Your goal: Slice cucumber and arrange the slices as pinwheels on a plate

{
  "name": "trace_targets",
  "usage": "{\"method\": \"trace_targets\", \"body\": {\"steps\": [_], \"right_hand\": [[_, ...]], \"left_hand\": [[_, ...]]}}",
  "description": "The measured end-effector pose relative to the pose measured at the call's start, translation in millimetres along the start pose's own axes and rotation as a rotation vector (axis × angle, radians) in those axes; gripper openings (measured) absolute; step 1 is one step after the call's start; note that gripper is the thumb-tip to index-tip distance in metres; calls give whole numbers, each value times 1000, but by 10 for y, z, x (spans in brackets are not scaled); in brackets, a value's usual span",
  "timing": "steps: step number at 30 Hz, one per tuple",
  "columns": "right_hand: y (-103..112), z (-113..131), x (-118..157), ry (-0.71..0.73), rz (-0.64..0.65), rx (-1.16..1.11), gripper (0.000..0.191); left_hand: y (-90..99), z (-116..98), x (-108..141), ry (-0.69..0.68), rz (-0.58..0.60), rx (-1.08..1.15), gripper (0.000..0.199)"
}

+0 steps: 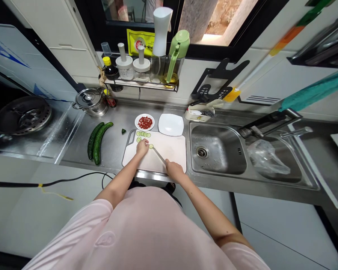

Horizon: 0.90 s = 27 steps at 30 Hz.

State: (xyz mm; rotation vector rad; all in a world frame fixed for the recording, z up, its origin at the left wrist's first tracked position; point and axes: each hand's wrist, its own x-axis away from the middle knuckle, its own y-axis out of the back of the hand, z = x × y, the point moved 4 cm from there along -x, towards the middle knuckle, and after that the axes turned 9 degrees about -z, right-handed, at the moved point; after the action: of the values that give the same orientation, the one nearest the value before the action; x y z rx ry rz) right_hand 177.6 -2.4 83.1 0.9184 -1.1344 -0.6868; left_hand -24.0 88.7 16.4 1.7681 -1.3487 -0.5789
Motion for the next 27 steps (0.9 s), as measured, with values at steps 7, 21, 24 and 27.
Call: {"method": "trace_targets", "body": {"steps": [7,21,24,27], "right_hand": [[-29,-40,51,-13,-1,-4,26],[-69,-364,100,-171,-128,-100,30],[-93,-405,78,-191,-131,-132,30],[-123,-436,57,-207,-159,-157,31]], "left_hand": [[9,-46,243,-190,-67,25,28],[25,-132,278,-252,-30,-53,24],[7,-123,211,-183,-18,-44,20],[9,-136,172,-152,-30,-18,14]]}}
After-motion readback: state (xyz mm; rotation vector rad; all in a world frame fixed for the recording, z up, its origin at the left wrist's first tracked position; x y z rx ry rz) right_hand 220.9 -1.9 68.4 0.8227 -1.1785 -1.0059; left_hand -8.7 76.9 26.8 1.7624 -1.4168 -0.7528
